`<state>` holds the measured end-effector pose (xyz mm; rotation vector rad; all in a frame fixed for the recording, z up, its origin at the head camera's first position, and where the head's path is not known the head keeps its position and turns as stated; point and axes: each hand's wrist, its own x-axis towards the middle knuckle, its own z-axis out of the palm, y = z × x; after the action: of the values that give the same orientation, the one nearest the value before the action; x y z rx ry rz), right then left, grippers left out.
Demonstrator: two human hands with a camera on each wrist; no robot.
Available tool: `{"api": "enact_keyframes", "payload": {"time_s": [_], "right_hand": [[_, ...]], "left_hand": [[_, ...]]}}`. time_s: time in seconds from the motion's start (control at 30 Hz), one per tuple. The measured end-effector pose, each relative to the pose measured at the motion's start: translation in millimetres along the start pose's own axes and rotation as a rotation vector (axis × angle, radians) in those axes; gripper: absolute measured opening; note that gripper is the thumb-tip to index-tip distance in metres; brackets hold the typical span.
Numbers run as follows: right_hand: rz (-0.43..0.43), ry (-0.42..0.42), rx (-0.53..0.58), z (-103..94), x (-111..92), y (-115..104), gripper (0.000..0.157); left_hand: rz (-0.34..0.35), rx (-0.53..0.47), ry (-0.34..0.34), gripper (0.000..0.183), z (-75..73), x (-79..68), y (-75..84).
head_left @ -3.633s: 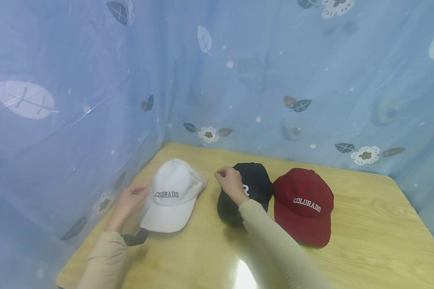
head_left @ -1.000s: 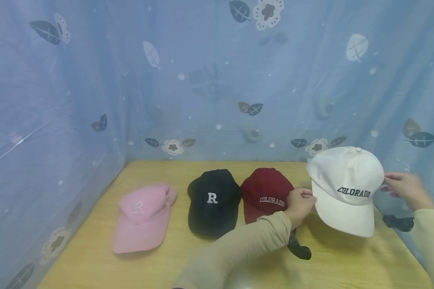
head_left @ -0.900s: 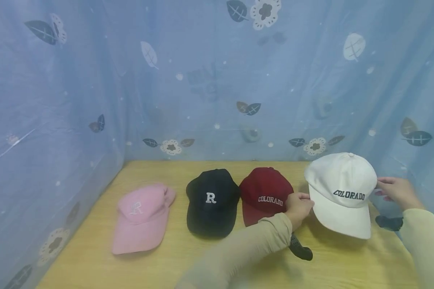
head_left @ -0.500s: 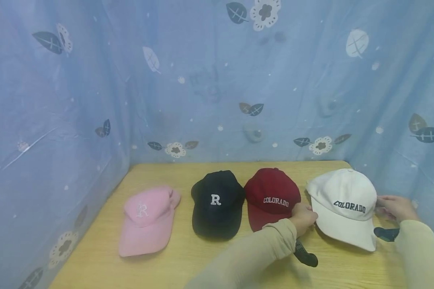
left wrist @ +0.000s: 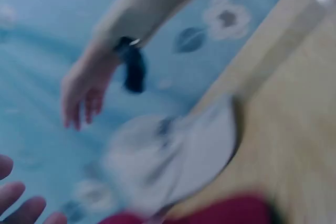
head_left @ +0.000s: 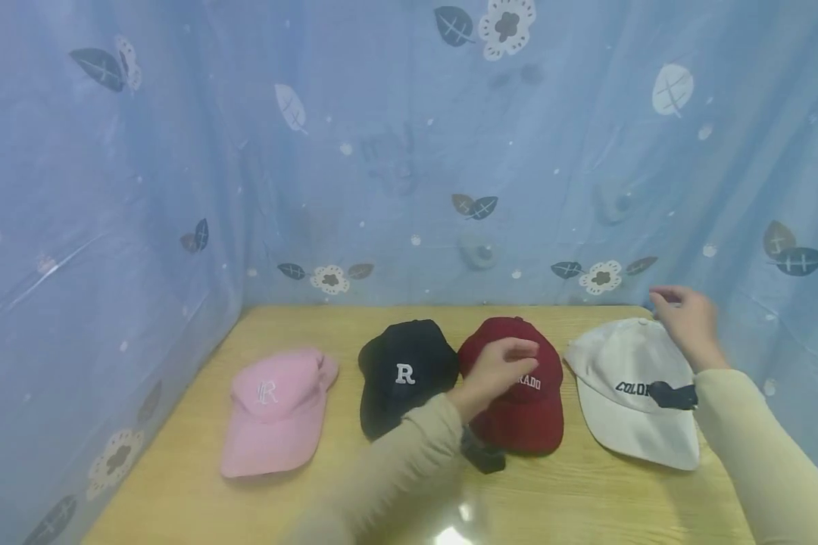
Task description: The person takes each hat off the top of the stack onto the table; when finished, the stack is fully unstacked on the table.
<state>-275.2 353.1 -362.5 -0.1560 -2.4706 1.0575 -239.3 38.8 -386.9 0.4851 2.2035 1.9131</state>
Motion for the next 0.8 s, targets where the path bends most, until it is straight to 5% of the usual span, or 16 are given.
{"api": "enact_keyframes", "payload": {"time_s": [0.13,0.27,0.4,0.53,0.63,0.8], "right_hand": [[-0.169,-0.023,0.113,54.1,3.8,-71.2,0.035],[-0.219,-0.172,0.176,121.3,-12.7,-143.7,0.033],[-0.255,-0.301,0.279,201.3,-42.0,-191.8,0.026],[-0.375,-0.424,0.227,270.1,-80.6,-226.2,0.020],[-0.438,-0.530,0.185,309.2,-109.9,-245.4,0.021],[-0.316,-0.665,0.249,354.8,-144.9,-268.7,0.030]], "left_hand": [[0.107,0.059,0.059,0.030,-106.7,-37.1,-7.5],[0.075,0.205,0.231,0.032,-199.2,-88.4,-21.2],[0.012,0.408,0.397,0.034,-271.6,-147.4,-30.8],[-0.148,0.615,0.460,0.047,-318.8,-193.9,-46.6],[-0.325,0.689,0.416,0.056,-335.5,-220.9,-68.7],[-0.433,0.611,0.413,0.059,-343.0,-242.7,-96.9]]}}
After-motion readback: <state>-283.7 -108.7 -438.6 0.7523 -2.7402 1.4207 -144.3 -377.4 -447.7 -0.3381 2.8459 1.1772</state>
